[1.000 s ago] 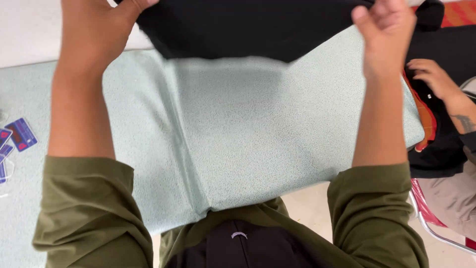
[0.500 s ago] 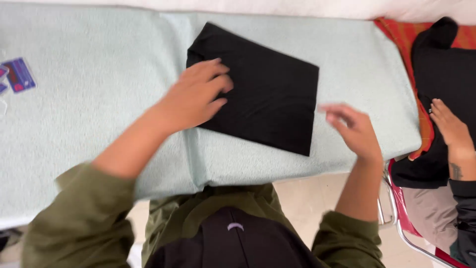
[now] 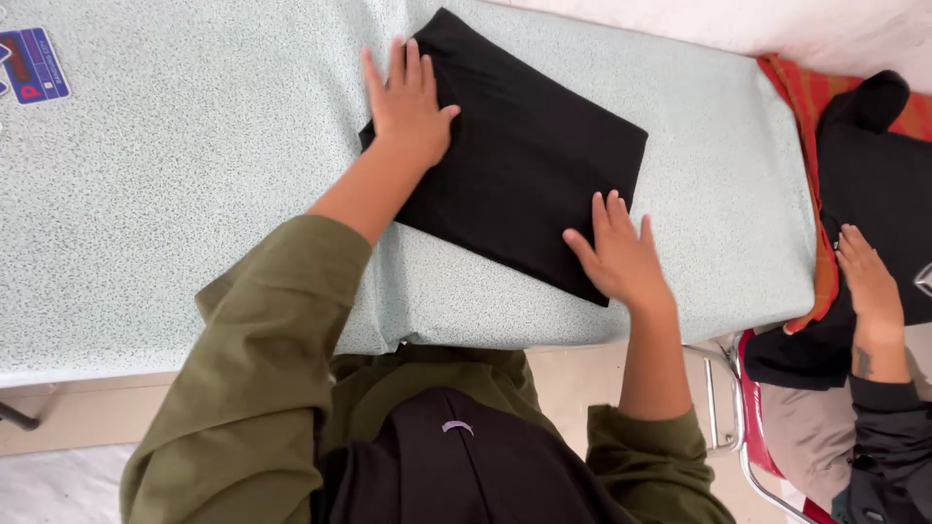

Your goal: Folding a black t-shirt on a table and smoothing the fabric to ensure a neat finish.

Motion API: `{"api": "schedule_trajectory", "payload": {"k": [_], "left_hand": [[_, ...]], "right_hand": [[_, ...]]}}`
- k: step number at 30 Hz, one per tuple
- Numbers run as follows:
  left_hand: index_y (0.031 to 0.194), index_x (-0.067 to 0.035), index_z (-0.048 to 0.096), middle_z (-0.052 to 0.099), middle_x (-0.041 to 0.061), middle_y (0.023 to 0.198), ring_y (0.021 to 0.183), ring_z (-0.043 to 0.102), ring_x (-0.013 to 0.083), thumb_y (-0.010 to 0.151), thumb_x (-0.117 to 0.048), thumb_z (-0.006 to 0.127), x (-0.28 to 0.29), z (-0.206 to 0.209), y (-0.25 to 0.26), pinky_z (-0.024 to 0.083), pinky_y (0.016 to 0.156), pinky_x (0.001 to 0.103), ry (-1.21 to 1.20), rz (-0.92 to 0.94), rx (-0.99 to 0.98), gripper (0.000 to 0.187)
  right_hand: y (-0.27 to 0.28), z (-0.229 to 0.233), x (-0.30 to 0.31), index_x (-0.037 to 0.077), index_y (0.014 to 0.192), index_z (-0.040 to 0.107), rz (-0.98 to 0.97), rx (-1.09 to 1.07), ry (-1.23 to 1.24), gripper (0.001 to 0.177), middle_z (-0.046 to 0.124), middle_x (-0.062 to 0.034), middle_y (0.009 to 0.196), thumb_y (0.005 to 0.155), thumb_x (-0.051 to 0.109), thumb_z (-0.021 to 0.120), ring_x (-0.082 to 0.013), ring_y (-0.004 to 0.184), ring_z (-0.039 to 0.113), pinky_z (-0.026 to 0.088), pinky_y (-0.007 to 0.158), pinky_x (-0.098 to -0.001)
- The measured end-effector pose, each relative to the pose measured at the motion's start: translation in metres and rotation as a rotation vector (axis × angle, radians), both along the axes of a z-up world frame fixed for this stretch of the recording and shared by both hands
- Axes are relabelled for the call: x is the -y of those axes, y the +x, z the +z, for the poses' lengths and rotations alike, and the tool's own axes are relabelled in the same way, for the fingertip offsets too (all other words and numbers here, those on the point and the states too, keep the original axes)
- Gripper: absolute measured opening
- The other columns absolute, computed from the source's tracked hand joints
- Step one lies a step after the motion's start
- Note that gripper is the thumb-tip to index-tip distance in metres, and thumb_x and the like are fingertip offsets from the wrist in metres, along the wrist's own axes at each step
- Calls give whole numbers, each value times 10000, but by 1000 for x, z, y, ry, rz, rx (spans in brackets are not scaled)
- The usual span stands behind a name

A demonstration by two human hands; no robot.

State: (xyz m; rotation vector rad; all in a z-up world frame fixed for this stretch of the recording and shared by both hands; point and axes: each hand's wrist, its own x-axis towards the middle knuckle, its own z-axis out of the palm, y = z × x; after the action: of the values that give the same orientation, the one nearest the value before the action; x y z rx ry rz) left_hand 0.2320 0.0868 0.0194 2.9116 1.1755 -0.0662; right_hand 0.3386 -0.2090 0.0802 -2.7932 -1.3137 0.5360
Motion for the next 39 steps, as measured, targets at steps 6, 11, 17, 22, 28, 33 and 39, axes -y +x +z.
{"api": "schedule_trajectory", "payload": {"k": [6,11,17,22,28,33,39], "left_hand": [[1615,-38,263,234,130,1696,1566,87,316,1077,-423,322,70,2,77,57,1238,602,37,-190,261,665],[1639,-103,210,177,102,1712,1577,92,269,1074,-452,246,75,-24,82,15,1270,547,-116,-237,342,665],[1640,-202,234,164,115,1709,1575,77,322,1055,-572,261,64,-13,62,5,1252,603,-129,-242,349,693],[1639,-309,206,152,80,1716,1579,72,297,1053,-584,219,42,-13,70,-10,1252,582,-160,-489,279,647],[1602,-396,294,293,12,1689,1567,224,248,1024,-663,298,59,11,76,-84,1255,646,296,-799,170,636],[1536,-217,492,389,93,1650,1567,237,267,1037,-545,507,122,16,9,-60,1270,659,149,-789,204,597],[1641,-232,277,263,121,1697,1576,203,288,1078,-571,290,120,1,-35,-26,1269,639,-167,-787,241,658]], "right_hand": [[47,-14,-92,-33,1590,248,173,257,341,670,262,-248,1660,1110,433,284,-362,1552,198,122,1204,-631],[84,-51,-124,123,1652,128,-117,146,208,693,81,-134,1726,1073,497,188,-306,1591,33,23,1259,-548],[153,-70,-72,92,1360,487,-115,207,540,426,498,-104,1408,1070,371,346,-310,1330,465,211,1153,-624],[131,-67,-10,101,1092,515,-156,284,439,175,596,-126,1008,1094,276,501,-358,905,533,426,763,-496],[-22,-10,63,174,1051,515,-240,14,-62,363,714,-114,826,1046,517,396,-366,852,698,503,768,-490],[-25,28,53,203,1261,595,-213,-72,67,554,766,-128,1069,936,652,610,-394,1127,686,514,951,-576],[57,-37,-26,108,1643,317,377,191,432,673,193,-185,1714,1087,452,475,-389,1565,125,105,1214,-636]]}}
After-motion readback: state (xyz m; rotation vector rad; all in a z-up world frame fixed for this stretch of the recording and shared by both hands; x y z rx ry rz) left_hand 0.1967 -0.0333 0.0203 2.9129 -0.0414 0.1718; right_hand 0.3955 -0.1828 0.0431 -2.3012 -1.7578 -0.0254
